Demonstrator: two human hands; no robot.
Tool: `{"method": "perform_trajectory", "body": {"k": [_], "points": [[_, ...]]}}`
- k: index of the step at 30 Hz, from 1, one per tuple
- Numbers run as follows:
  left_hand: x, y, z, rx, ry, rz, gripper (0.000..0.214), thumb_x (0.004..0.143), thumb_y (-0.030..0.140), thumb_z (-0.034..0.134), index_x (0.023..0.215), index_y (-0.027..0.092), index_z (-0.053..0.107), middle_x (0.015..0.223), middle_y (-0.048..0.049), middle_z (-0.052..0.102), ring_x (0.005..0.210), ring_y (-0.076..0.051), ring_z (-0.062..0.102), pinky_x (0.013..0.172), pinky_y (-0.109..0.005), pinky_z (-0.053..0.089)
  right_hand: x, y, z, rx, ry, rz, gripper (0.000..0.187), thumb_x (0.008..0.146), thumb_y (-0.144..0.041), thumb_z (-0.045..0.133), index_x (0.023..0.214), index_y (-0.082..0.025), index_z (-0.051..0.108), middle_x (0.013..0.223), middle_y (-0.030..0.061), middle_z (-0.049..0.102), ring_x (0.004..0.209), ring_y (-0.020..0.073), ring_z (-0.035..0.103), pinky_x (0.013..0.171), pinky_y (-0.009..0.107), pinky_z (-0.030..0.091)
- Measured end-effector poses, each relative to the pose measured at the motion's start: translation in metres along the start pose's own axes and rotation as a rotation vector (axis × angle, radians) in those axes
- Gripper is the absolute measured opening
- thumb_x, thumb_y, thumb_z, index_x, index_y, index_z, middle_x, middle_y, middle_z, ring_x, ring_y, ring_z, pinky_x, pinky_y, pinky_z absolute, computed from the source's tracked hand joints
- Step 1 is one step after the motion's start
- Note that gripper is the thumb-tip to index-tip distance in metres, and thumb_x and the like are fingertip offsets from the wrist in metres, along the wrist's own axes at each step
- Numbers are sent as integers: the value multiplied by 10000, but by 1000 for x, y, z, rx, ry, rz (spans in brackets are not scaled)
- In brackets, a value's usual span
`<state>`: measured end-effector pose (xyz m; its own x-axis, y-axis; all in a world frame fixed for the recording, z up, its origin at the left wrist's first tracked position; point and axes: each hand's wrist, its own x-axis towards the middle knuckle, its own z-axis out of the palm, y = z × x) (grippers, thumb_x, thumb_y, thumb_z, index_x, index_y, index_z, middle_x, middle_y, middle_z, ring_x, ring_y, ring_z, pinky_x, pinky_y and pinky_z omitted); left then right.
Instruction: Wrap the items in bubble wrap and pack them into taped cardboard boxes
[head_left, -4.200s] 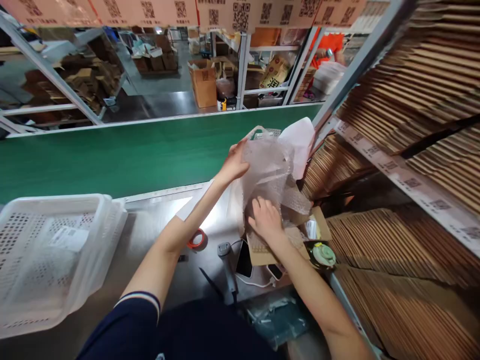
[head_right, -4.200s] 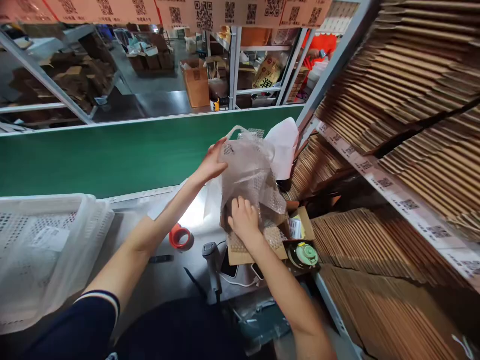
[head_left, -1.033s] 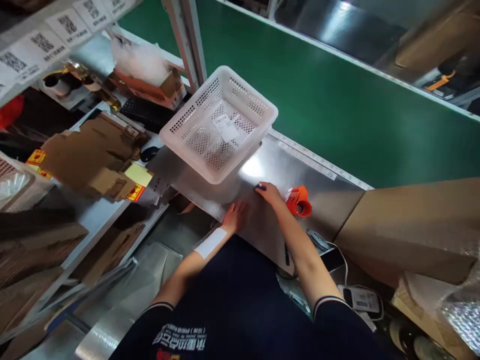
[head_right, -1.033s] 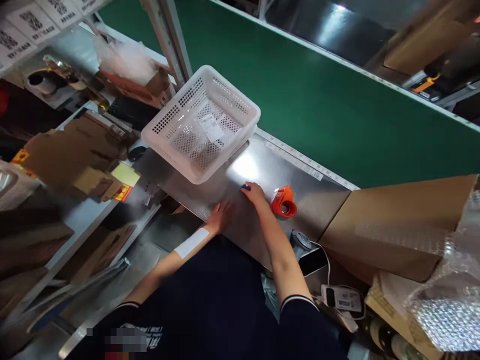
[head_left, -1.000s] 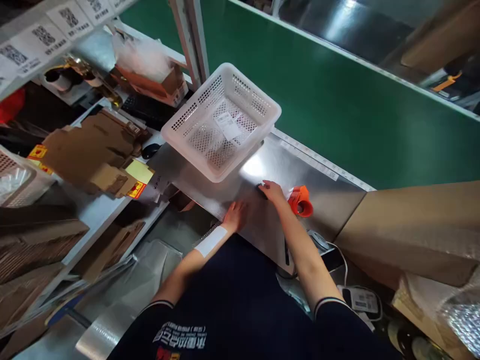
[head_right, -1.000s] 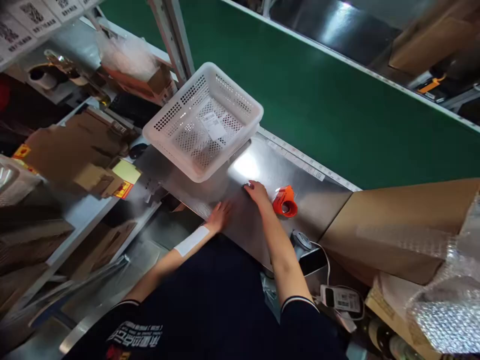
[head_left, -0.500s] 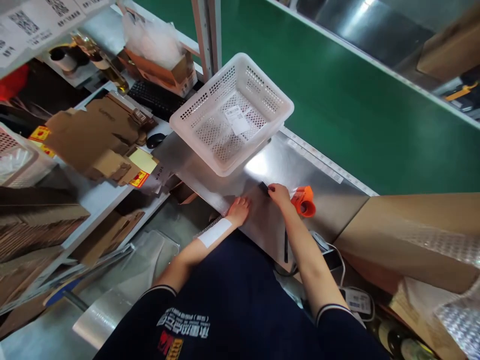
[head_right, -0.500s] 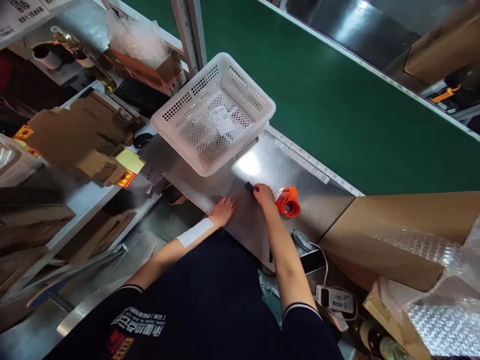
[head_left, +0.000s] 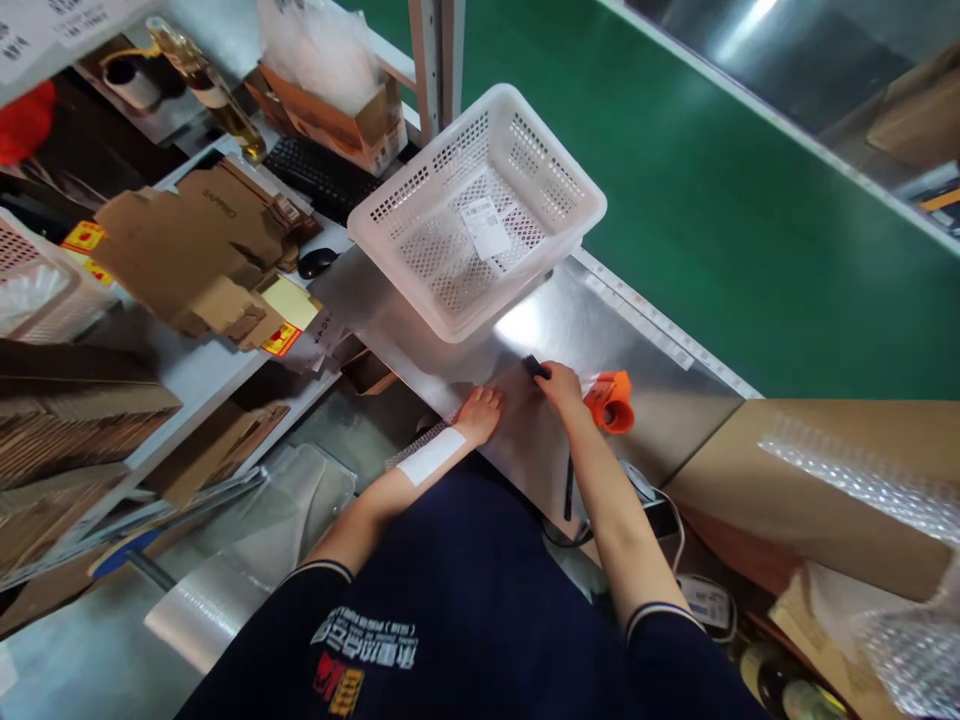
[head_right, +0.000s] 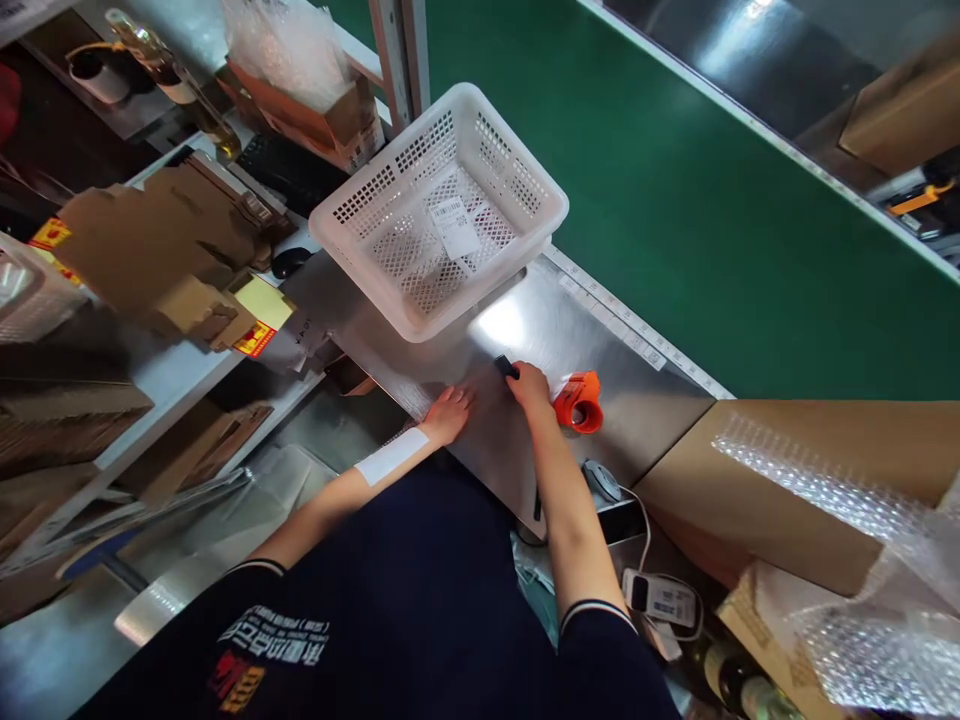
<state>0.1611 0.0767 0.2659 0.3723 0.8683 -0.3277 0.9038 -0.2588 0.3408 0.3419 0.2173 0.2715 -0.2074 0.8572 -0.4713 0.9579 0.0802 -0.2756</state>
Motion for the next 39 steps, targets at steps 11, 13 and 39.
{"method": "perform_trajectory", "body": {"k": [11,13,39], "points": [[-1,-1,0,-52,-3,-12,528,968,105,471,1485,139,572,1611,-140,485,1507,-322,414,1247,-505,327,16,11,-7,119,-1,99,556,936,-376,650,1416,-102,587,1346,183,687,1166,246,675,982,331,518],[-1,-1,-2,-70,11,-11,503,968,138,506,1463,163,593,1600,-134,499,1500,-318,422,1242,-499,332,22,13,-10,135,-30,117,611,876,-341,733,1418,-104,578,1280,169,720,1081,232,703,924,317,538],[108,-60,-48,139,-76,347,440,1039,195,457,1436,299,619,1484,-61,614,1377,-247,529,1152,-416,437,-48,-19,56,405,326,98,281,999,-257,542,1148,-211,774,1196,132,705,1162,300,608,1061,456,484]]}}
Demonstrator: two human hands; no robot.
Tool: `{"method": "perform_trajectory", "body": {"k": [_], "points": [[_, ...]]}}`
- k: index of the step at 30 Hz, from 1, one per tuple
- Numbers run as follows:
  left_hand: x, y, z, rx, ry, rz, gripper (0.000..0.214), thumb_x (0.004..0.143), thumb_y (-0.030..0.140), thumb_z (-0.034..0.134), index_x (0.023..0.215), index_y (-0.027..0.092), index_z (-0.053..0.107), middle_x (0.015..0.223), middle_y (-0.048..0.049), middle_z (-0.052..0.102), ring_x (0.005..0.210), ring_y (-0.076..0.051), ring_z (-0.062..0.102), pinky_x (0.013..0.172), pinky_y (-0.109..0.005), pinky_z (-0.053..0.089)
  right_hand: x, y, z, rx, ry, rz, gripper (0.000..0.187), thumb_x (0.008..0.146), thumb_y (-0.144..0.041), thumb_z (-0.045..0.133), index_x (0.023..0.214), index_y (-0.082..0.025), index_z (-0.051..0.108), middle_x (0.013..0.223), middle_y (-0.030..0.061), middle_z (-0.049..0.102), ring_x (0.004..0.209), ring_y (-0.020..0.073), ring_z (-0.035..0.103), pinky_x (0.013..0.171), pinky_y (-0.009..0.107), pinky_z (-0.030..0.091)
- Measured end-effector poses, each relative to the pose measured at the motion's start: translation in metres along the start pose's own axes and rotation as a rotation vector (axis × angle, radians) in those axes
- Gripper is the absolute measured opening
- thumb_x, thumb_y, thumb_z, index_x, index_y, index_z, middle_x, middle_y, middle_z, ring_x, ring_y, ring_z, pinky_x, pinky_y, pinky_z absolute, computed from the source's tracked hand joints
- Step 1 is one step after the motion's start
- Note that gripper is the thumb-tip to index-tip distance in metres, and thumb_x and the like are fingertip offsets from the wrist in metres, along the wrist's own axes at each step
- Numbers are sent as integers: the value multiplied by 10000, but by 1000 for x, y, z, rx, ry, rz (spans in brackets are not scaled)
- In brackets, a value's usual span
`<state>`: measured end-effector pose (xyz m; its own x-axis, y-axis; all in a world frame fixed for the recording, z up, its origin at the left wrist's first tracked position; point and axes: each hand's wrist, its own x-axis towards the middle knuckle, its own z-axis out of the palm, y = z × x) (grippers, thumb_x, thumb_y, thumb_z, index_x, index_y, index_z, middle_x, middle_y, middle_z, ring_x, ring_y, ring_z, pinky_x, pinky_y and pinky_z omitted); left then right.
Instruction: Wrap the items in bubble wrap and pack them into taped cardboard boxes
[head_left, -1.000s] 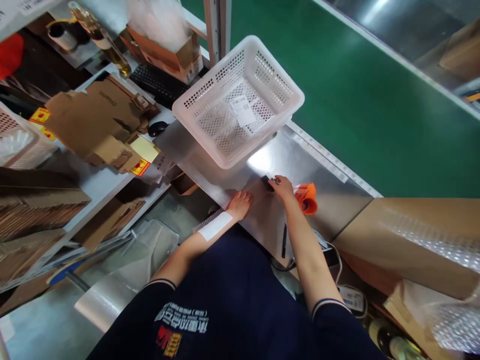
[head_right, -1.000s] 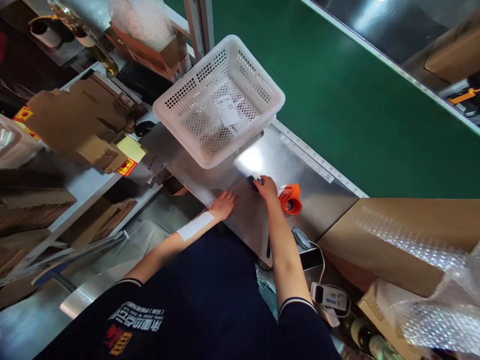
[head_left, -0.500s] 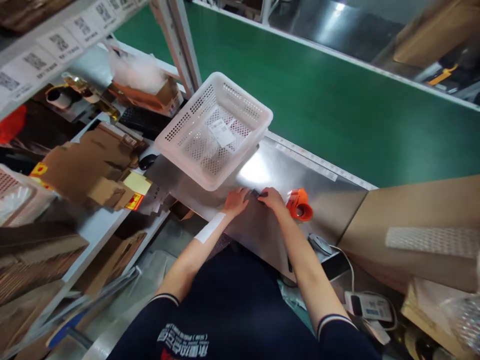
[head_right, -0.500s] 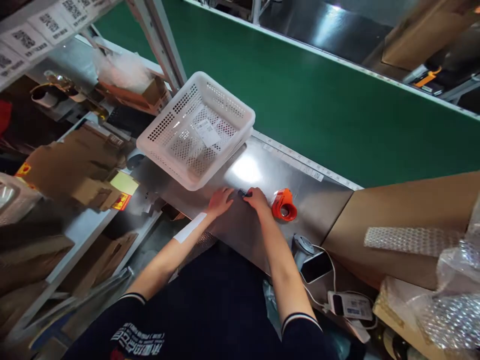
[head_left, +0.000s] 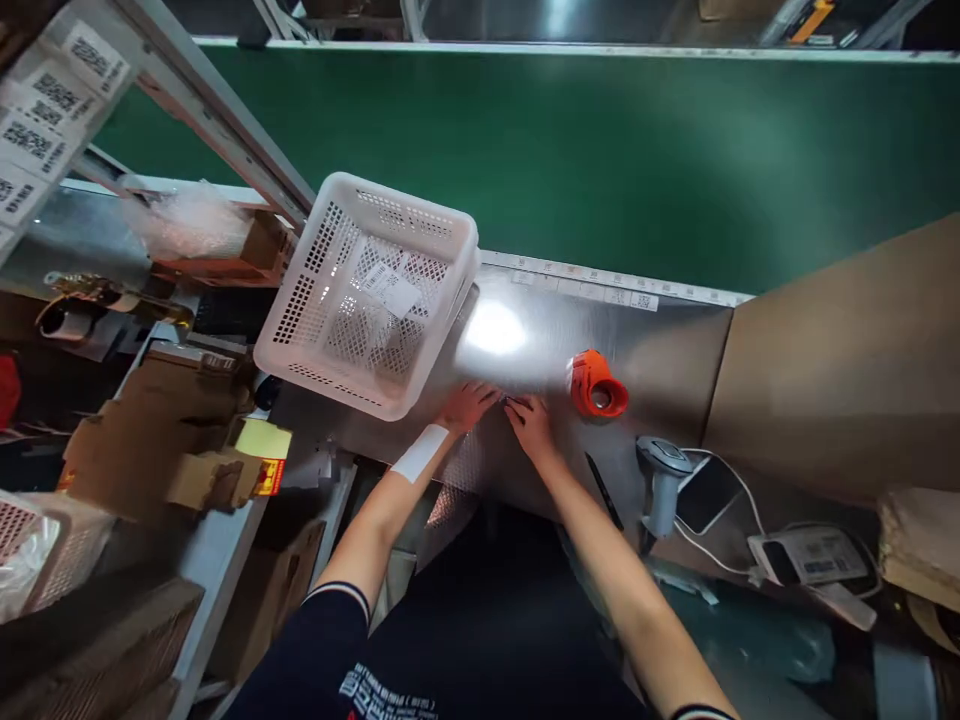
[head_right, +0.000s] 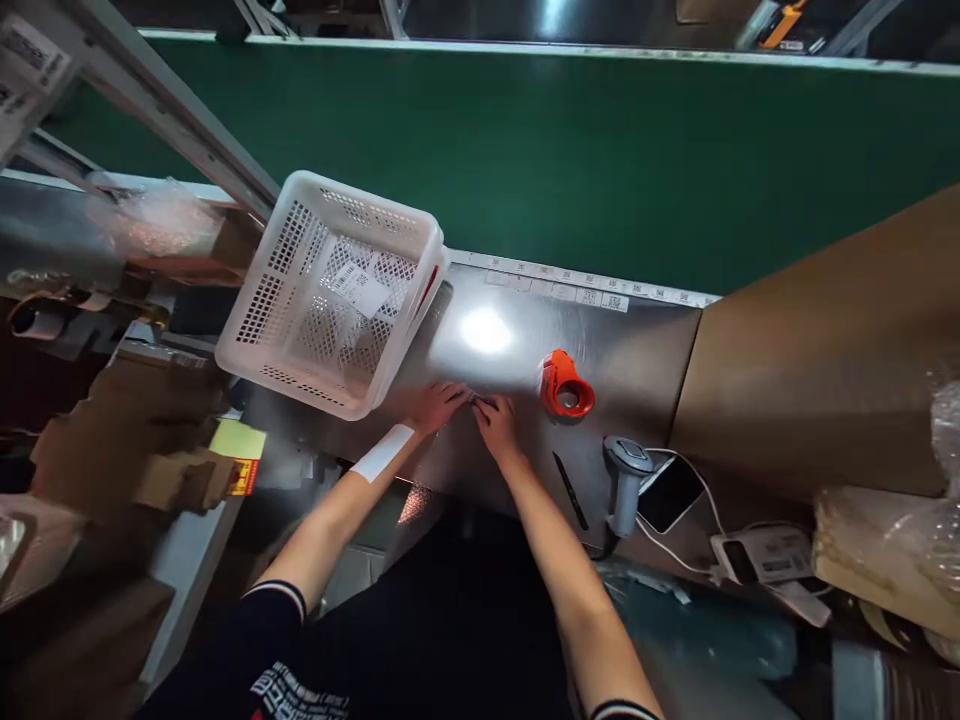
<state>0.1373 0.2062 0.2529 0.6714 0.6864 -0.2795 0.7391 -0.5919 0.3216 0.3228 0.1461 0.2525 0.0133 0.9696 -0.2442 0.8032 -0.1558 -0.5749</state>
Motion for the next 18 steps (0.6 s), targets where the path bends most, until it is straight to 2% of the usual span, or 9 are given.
{"method": "perform_trajectory", "body": {"k": [4,8,10,12,15,18], "points": [[-16,9,12,37,40,-75,485,1054,187,400,1503,280,557,1582,-96,519,1424,-298,483,1159,-472,409,13,10,7,83,21,44,256,921,-186,626,1147,-187,745,1139,117,720,1102,280,641,1005,421,523],[-35,38,29,68,134,-204,556,1040,284,470,1592,221,436,1685,-138,363,1432,-375,467,1141,-512,424,28,19,4,137,-49,-29,347,863,-161,707,1205,-206,740,1206,109,737,1148,279,655,1022,415,520],[-47,54,42,65,127,-188,586,1036,309,475,1606,187,406,1701,-144,329,1453,-371,452,1150,-502,425,32,22,1,143,-81,-62,336,865,-143,699,1189,-212,761,1196,102,757,1141,275,669,1036,417,513],[-59,64,56,61,67,-127,521,1047,263,421,1556,177,485,1672,-126,396,1478,-330,442,1166,-474,420,36,24,-3,140,-110,-89,342,875,-138,684,1198,-209,770,1205,104,762,1129,271,681,1033,413,515],[-71,60,72,63,21,-74,474,1051,203,367,1470,203,589,1605,-93,506,1486,-273,450,1176,-458,415,41,29,-9,122,-161,-115,359,880,-170,685,1226,-206,772,1165,104,770,1038,265,706,956,398,548],[-76,42,78,72,92,-27,469,1059,249,385,1493,231,563,1623,-63,484,1497,-243,444,1185,-453,405,47,35,-13,102,-214,-130,363,877,-213,698,1231,-226,775,1095,86,775,916,248,712,852,379,572]]}}
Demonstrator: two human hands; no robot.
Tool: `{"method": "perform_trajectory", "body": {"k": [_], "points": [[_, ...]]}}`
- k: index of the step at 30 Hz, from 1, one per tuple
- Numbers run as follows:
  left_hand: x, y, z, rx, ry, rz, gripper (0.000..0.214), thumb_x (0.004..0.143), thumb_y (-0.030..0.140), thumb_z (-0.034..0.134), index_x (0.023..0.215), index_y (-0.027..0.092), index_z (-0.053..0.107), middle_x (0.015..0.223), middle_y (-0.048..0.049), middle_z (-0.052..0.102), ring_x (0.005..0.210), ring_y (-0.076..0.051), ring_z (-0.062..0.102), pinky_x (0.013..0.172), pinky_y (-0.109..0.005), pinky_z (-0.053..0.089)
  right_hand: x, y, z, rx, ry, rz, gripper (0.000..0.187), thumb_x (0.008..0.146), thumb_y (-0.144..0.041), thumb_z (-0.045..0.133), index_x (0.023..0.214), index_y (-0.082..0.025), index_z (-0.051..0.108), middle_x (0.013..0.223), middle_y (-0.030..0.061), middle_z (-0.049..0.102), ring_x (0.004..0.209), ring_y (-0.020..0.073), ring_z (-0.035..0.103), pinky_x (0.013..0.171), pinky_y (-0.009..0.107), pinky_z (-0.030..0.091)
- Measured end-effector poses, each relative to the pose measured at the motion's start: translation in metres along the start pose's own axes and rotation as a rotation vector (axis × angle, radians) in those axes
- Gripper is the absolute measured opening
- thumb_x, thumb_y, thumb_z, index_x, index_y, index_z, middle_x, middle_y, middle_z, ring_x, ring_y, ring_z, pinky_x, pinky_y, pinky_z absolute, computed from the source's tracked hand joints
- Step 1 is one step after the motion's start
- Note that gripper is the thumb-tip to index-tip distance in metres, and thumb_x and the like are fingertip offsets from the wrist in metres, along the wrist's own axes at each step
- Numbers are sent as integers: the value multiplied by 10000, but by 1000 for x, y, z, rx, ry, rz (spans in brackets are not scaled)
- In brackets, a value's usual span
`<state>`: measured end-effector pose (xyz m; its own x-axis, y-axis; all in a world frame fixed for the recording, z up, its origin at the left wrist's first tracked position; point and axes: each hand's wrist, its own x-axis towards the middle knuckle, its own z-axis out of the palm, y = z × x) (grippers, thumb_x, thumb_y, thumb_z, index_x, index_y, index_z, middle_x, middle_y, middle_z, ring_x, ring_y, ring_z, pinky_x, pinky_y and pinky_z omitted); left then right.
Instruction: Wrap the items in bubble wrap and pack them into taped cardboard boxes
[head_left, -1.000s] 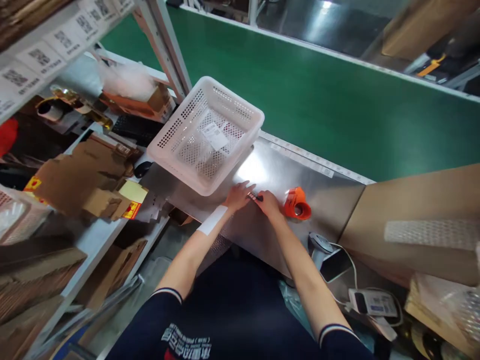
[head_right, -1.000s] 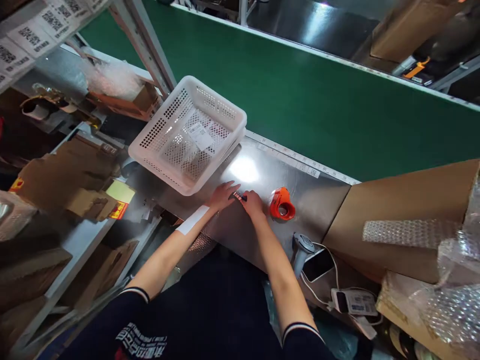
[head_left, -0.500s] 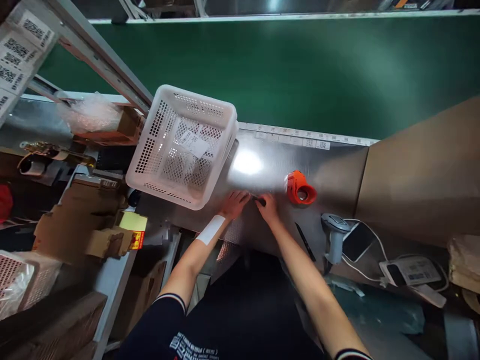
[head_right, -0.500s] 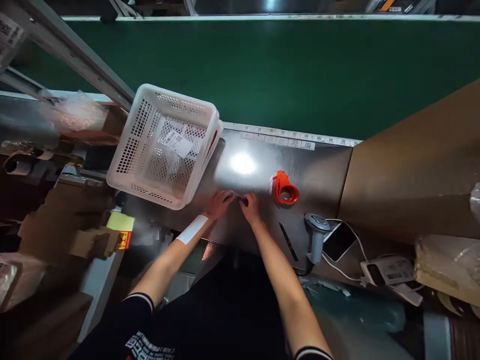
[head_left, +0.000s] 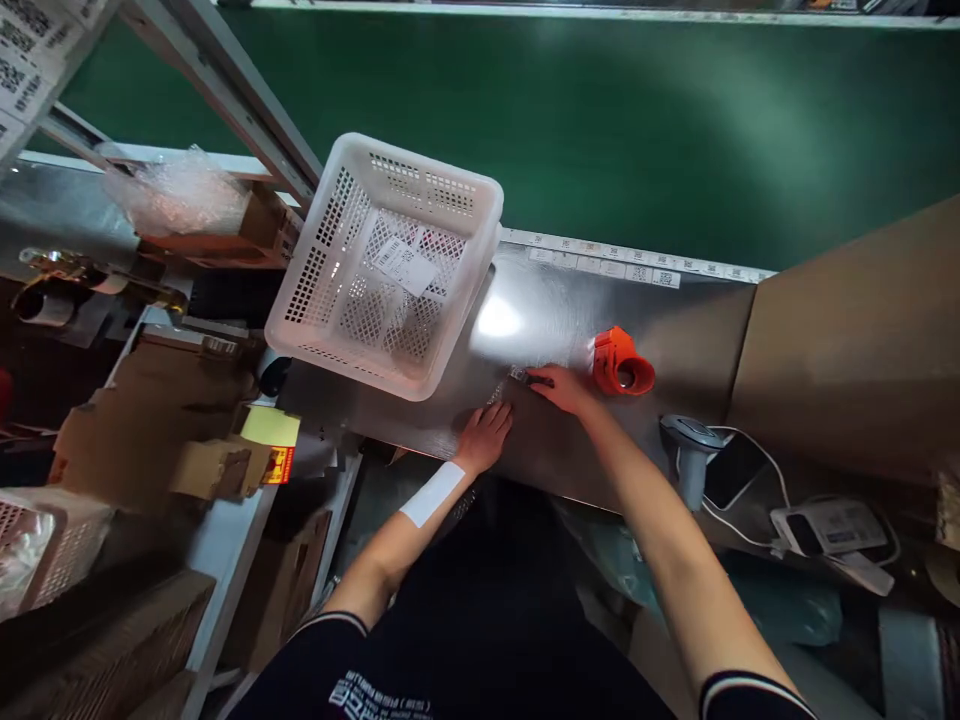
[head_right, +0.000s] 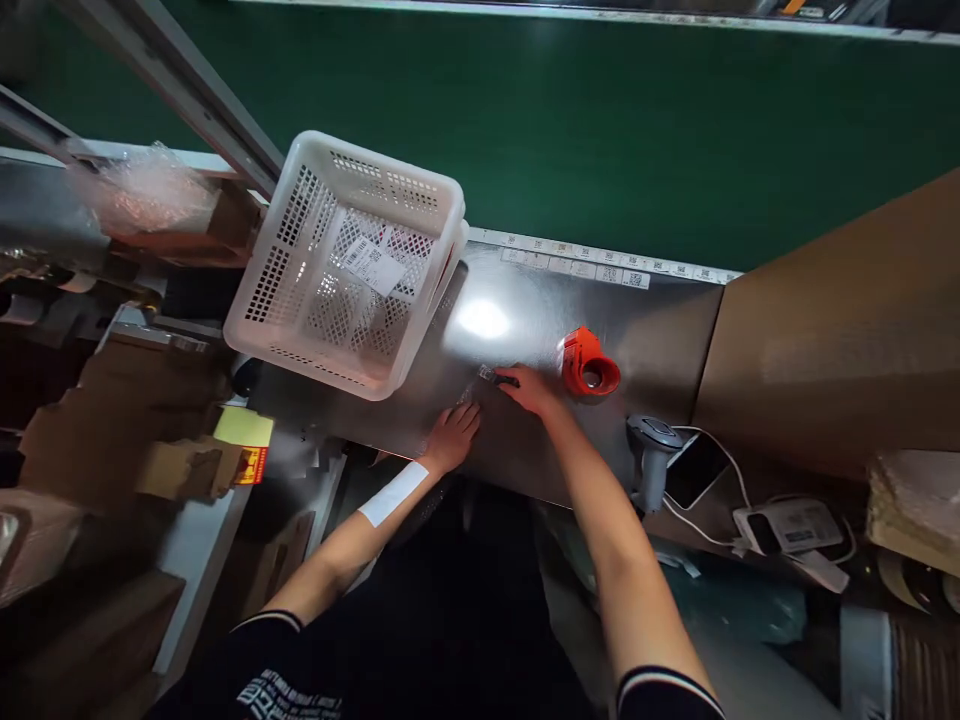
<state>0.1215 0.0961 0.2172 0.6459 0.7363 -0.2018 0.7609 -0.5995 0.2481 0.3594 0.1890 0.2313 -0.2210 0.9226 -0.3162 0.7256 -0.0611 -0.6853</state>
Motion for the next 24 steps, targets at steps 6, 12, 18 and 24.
{"method": "perform_trajectory", "body": {"k": [6,12,18,24], "points": [[-3,-14,0,21,126,74,455,1044,314,447,1469,220,580,1587,-70,531,1470,-235,482,1163,-420,419,-10,-2,16,-71,147,-117,312,873,-210,677,1171,-225,767,1025,85,753,906,259,690,848,417,575],[-7,-3,6,11,180,49,468,1036,302,476,1473,170,580,1522,-102,597,1461,-243,496,1185,-434,418,-31,-15,57,-145,310,-124,308,894,-153,585,1161,-216,725,1130,123,738,1076,309,647,965,486,531],[-10,-3,13,46,231,64,430,1055,337,468,1406,149,631,1538,-99,582,1484,-245,473,1197,-432,414,-29,-12,73,-135,424,-83,246,938,-221,566,1135,-195,711,1105,141,728,1061,315,631,969,498,522],[-12,-7,17,-17,259,50,411,1044,350,494,1372,165,659,1513,-95,606,1439,-250,519,1192,-421,429,-30,-12,83,-156,454,-78,253,964,-249,547,1109,-221,753,1138,133,729,1082,303,617,966,475,521]]}}
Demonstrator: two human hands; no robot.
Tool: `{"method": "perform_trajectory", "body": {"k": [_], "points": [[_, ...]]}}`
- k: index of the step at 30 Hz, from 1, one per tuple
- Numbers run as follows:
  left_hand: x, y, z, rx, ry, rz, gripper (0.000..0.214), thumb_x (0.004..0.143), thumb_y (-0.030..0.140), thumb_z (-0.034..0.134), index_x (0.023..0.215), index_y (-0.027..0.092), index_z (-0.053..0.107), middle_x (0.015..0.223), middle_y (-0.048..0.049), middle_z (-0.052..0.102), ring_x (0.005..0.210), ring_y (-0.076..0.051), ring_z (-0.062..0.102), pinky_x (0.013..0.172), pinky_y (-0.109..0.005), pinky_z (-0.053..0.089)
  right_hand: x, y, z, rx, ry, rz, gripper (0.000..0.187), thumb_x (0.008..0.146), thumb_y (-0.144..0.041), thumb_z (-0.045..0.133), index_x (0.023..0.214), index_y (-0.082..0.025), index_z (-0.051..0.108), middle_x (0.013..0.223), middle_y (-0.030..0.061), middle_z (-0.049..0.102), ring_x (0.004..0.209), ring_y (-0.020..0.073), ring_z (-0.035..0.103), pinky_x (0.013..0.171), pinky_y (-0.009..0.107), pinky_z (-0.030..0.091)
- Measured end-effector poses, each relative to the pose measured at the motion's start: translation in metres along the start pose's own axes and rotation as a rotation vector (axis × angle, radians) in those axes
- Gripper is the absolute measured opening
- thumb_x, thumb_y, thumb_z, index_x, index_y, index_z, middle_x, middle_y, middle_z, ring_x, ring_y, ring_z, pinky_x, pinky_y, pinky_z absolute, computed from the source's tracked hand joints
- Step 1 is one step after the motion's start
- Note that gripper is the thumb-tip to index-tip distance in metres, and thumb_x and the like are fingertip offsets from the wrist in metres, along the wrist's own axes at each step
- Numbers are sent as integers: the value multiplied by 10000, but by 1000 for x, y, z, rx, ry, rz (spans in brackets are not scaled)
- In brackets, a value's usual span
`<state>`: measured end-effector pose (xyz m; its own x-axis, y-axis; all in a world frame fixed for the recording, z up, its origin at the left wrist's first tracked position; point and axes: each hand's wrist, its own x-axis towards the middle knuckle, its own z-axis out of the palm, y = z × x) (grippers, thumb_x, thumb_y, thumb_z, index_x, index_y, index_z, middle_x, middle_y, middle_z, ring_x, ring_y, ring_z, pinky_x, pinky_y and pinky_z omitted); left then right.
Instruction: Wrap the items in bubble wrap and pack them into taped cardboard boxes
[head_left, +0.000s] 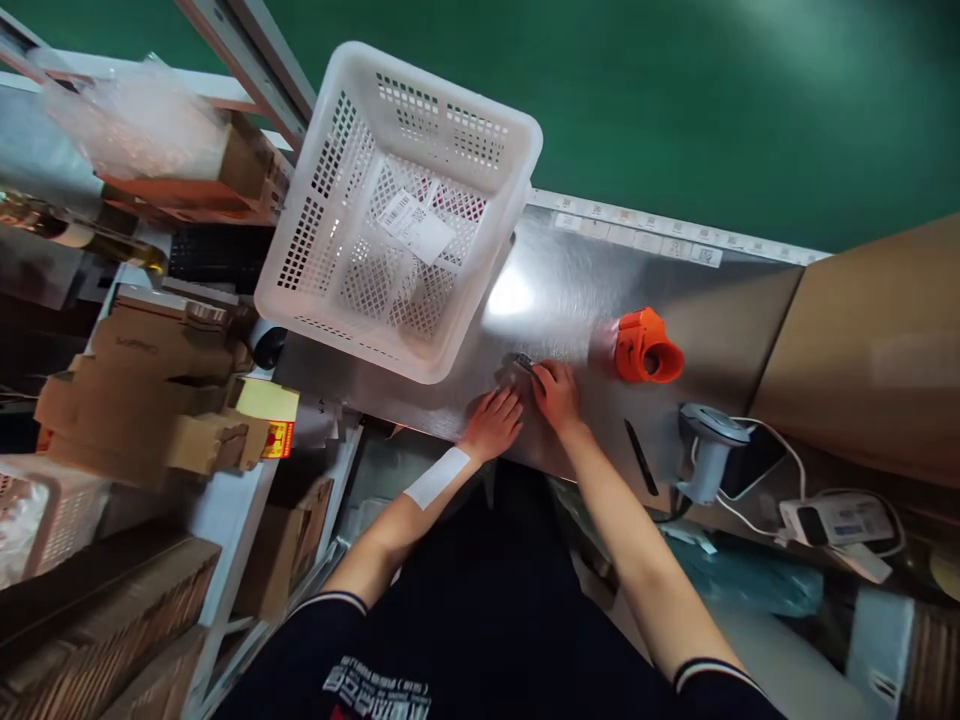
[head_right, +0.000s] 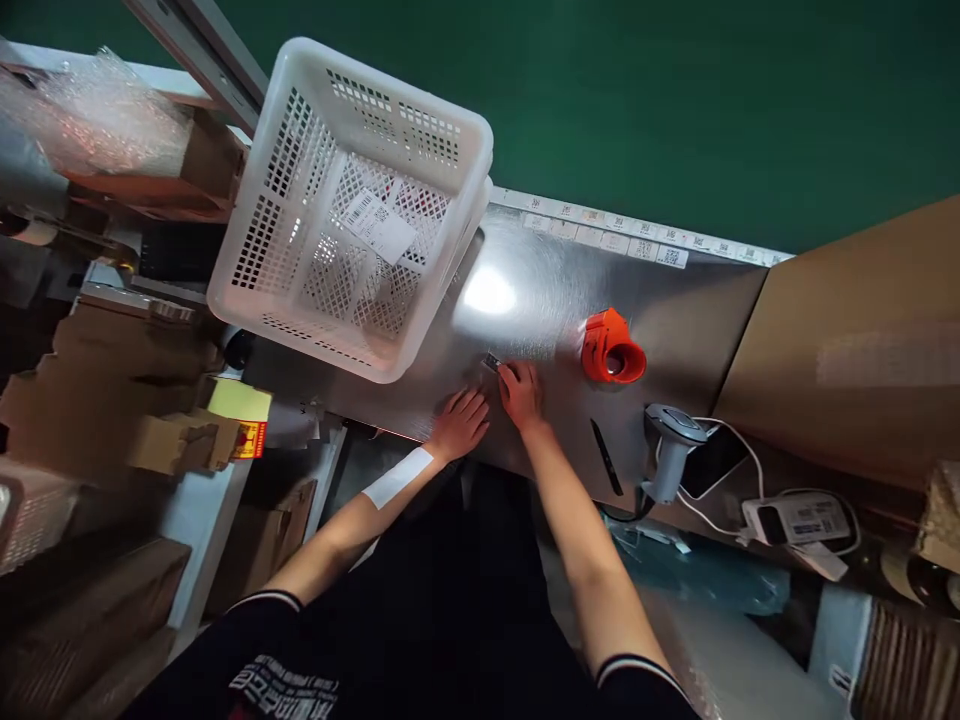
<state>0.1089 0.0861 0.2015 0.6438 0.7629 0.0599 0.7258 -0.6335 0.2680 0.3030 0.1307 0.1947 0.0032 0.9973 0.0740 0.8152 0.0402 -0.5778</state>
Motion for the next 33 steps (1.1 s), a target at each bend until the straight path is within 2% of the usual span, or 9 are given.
{"method": "perform_trajectory", "body": {"k": [6,10,14,17,22,27,30,33], "points": [[13,-3,-9,-42,-27,-210,572,1014,308,506,1562,147,476,1473,-145,619,1255,-262,625,1058,-377,514,-11,2,6,59,20,31,295,991,-288,515,1119,-246,777,1206,119,732,1140,316,624,990,501,511],[37,-1,-24,-26,-99,-250,620,1005,241,488,1618,244,393,1327,-135,672,1109,-269,647,923,-385,548,-11,4,6,59,45,32,272,978,-329,552,1107,-254,779,1201,117,736,1115,312,628,974,484,512],[47,-1,-33,-24,-161,-277,592,1017,233,474,1604,254,411,1304,-138,658,1099,-278,630,889,-402,554,-12,-2,4,86,113,1,255,957,-382,589,1064,-245,775,1174,120,739,1089,307,638,956,485,519],[40,0,-32,-22,-193,-266,576,1014,186,454,1589,221,434,1377,-150,633,1139,-270,620,932,-405,546,-18,-13,0,135,133,-23,225,947,-371,606,1055,-241,754,1162,119,741,1096,291,652,980,488,519],[26,2,-28,-12,-251,-243,404,987,130,465,1303,176,712,1492,-136,595,1234,-277,597,1004,-408,527,-17,-26,-4,210,98,116,214,932,-311,604,1101,-224,702,1037,109,728,1006,281,652,921,483,552],[25,2,-26,-29,-232,-229,353,977,120,480,1139,142,794,1486,-143,613,1254,-300,614,1023,-439,536,8,-21,-6,54,-129,164,262,863,-267,672,1114,-213,728,1053,115,693,964,275,649,863,444,567],[12,7,-23,-42,-188,-184,360,987,127,490,1212,146,770,1485,-146,615,1337,-307,580,1093,-465,506,14,-22,-7,-7,-200,149,218,878,-282,669,1075,-218,735,989,109,696,931,276,644,842,436,554],[-15,16,-19,-78,-161,-150,414,1006,117,475,1364,144,679,1433,-143,655,1327,-281,600,1093,-422,519,8,-34,-7,-76,-190,126,177,924,-303,640,1062,-223,717,1024,140,685,995,310,621,861,454,533]]}}
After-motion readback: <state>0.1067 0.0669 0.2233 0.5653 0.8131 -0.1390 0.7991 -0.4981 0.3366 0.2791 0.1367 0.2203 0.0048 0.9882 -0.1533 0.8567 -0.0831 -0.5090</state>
